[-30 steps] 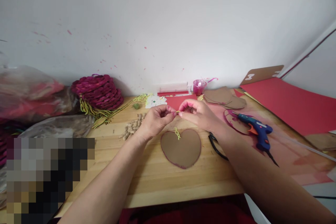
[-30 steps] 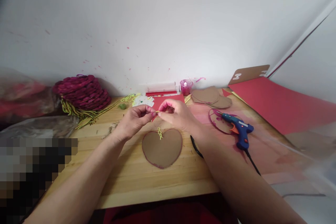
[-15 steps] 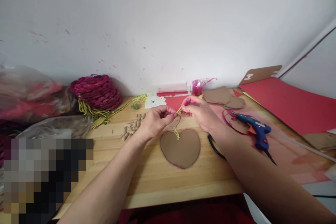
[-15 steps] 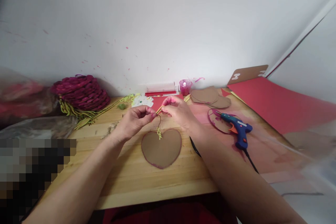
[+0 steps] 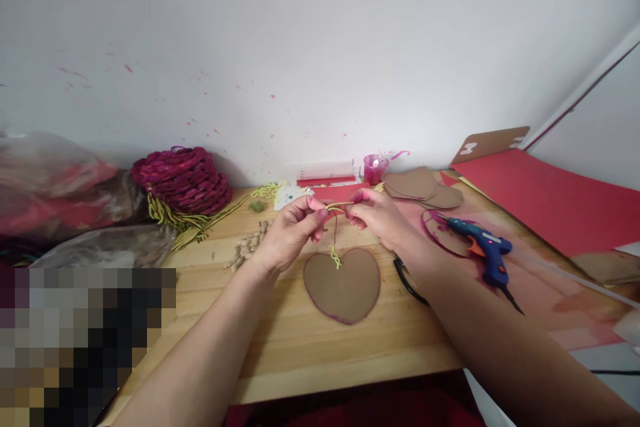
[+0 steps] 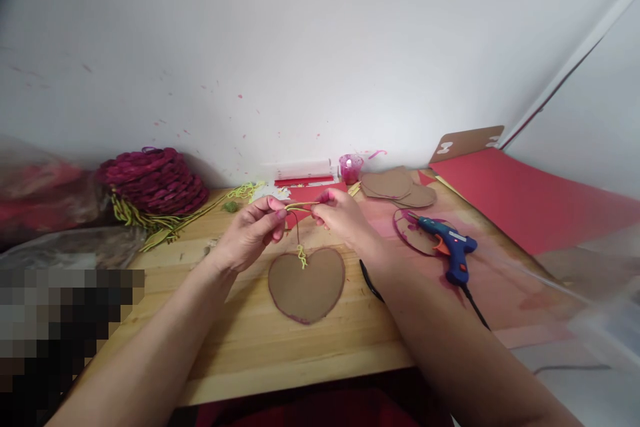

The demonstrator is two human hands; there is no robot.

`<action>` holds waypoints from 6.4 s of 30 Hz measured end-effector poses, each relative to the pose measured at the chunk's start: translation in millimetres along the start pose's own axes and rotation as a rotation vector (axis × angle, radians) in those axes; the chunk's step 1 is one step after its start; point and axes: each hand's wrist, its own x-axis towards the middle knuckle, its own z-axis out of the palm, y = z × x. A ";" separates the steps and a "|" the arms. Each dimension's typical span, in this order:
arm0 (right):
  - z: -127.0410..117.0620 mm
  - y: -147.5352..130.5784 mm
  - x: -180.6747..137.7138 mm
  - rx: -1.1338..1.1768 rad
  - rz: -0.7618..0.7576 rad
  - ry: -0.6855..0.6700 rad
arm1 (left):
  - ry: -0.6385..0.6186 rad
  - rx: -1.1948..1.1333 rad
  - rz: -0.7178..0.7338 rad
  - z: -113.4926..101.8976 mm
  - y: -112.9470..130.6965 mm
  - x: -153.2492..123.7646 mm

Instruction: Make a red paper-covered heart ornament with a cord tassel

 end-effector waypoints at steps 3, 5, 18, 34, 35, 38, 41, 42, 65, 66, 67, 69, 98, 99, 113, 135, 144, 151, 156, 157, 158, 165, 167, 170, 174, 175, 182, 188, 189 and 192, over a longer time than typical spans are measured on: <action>-1.6 4.9 1.4 -0.223 -0.045 0.019 | 0.003 -0.082 -0.021 -0.7 -0.3 1.0; -2.6 4.0 1.2 -0.307 -0.086 0.026 | 0.007 -0.107 -0.033 -1.1 0.1 1.6; -8.9 -8.6 -6.7 0.011 -0.215 -0.236 | 0.015 -0.077 -0.041 -2.9 -2.5 4.1; -4.4 -4.0 -7.6 -0.262 -0.374 -0.132 | 0.071 -0.058 -0.059 -1.2 -0.3 3.8; -4.6 -4.7 -8.0 -0.266 -0.374 -0.129 | 0.084 -0.048 -0.055 -1.3 -0.3 3.8; -3.6 -6.6 -9.8 -0.313 -0.368 -0.118 | 0.111 -0.034 -0.049 -1.5 -0.6 3.4; -0.7 -7.4 -12.4 -0.362 -0.366 -0.101 | 0.112 -0.031 -0.065 -0.9 -0.9 2.8; 0.4 -7.5 -13.4 -0.371 -0.369 -0.101 | 0.110 -0.031 -0.069 -0.6 -0.9 2.7; -3.0 -15.2 -12.7 -0.053 -0.173 -0.162 | 0.056 0.681 0.150 -2.2 -7.1 0.0; -3.3 -14.9 -12.8 -0.018 -0.126 -0.196 | 0.065 0.735 0.171 -2.2 -7.5 -0.3; -4.0 -14.3 -12.9 0.008 -0.083 -0.225 | 0.072 0.774 0.180 -2.4 -7.8 -0.6; -6.3 -12.8 -12.6 0.019 -0.019 -0.251 | 0.084 0.805 0.176 -3.1 -8.2 -0.9; -35.2 -28.1 -2.6 0.643 -0.105 -0.050 | 0.261 0.379 -0.121 -12.0 -3.7 5.8; -36.1 -28.6 -3.0 0.629 -0.127 -0.037 | 0.260 0.354 -0.141 -12.9 -3.7 6.3; -11.0 -32.8 -28.1 -0.223 0.014 -0.529 | 0.359 0.118 -0.158 -13.3 5.8 8.5; 3.0 -13.9 -24.1 -0.335 -0.421 -0.138 | 0.124 0.302 -0.267 -0.4 10.4 -0.4; 12.6 -6.4 -23.4 -0.058 -0.208 -0.335 | 0.003 0.662 -0.185 -9.4 3.0 -2.0; 16.9 -1.1 -23.5 -0.113 -0.169 -0.317 | -0.013 0.806 -0.024 -10.4 4.3 -2.0; 20.1 -1.2 -23.2 0.012 -0.039 -0.240 | 0.050 0.840 0.183 -7.2 2.7 -1.4; 20.3 -2.7 -23.3 0.059 -0.006 -0.230 | 0.053 0.831 0.212 -6.0 2.6 -1.6; 20.3 -4.5 -23.5 0.103 0.029 -0.216 | 0.055 0.823 0.239 -4.7 2.5 -1.9; 13.7 -10.2 -20.8 0.380 0.197 -0.325 | -0.001 0.902 0.448 2.1 4.3 -6.5; 11.1 -8.1 -18.4 0.466 0.204 -0.413 | -0.019 0.915 0.474 2.4 5.5 -7.1; 9.0 -5.5 -16.1 0.559 0.211 -0.444 | -0.013 0.899 0.484 2.2 6.5 -7.2; 9.5 -4.5 -15.6 0.626 0.231 -0.374 | 0.014 0.868 0.482 2.0 5.3 -6.7; 9.9 -4.5 -15.7 0.642 0.230 -0.352 | 0.029 0.859 0.487 2.2 4.7 -6.6; 12.1 -5.6 -16.5 0.648 0.155 -0.215 | 0.194 0.764 0.434 5.0 1.1 -5.1; 16.0 -8.3 -19.7 0.575 0.101 -0.156 | 0.075 0.350 0.030 2.1 -2.9 -0.5; 16.7 -8.5 -19.8 0.575 0.095 -0.147 | 0.050 0.285 -0.017 1.7 -3.1 0.0; 18.9 -8.0 -19.4 0.580 0.072 -0.139 | 0.041 0.137 -0.136 1.2 -1.7 0.1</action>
